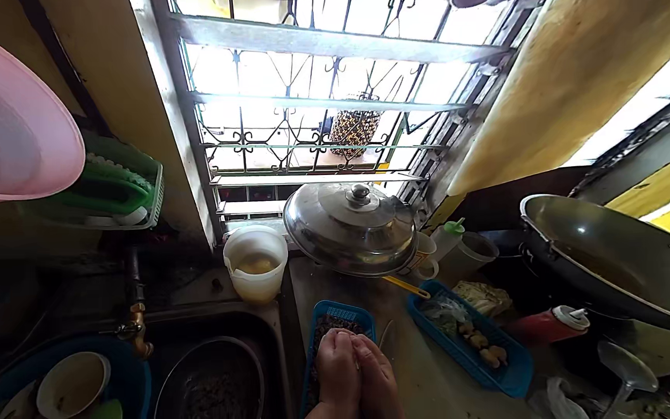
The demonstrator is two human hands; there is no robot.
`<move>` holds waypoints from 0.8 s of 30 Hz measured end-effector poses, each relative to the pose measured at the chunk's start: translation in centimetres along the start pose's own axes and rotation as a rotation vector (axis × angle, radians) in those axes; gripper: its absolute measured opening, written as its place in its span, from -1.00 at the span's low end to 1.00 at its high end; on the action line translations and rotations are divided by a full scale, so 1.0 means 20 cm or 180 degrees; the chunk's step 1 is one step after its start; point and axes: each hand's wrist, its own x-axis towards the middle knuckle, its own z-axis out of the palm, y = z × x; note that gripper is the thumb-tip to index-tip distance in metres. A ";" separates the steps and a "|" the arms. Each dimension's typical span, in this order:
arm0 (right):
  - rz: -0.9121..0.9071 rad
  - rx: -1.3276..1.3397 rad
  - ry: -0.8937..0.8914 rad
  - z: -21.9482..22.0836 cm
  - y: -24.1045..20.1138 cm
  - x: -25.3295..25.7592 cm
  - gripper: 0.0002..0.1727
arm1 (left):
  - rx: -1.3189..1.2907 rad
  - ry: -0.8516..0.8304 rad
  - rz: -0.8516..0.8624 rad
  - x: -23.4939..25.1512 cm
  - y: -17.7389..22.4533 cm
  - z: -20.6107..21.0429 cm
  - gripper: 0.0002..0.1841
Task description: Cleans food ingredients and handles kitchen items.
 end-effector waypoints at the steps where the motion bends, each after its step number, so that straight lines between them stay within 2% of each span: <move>1: -0.0024 0.0013 0.0018 0.01 -0.01 0.00 -0.68 | -0.0052 -0.0032 0.0040 0.01 -0.01 0.00 -0.70; 13: -0.0515 -0.0047 0.0005 0.03 -0.03 0.00 -0.66 | -0.0406 -0.0352 0.0133 -0.01 0.07 -0.01 -0.77; 17: -0.0977 -0.0265 -0.0159 0.03 -0.11 -0.03 -0.66 | -0.0485 -0.0560 0.0439 -0.09 0.15 -0.01 -0.79; 19: -0.0806 -0.0212 -0.0067 0.03 -0.09 -0.03 -0.68 | -0.0408 -0.0514 0.0323 -0.07 0.13 -0.01 -0.78; 22: -0.0070 -0.0197 0.0280 0.02 0.01 -0.04 -0.68 | -0.0103 -0.0266 -0.0194 0.00 -0.02 -0.02 -0.72; 24: 0.0088 -0.0275 0.0267 0.03 0.03 -0.07 -0.67 | -0.0115 -0.0219 -0.0294 -0.02 -0.05 -0.06 -0.71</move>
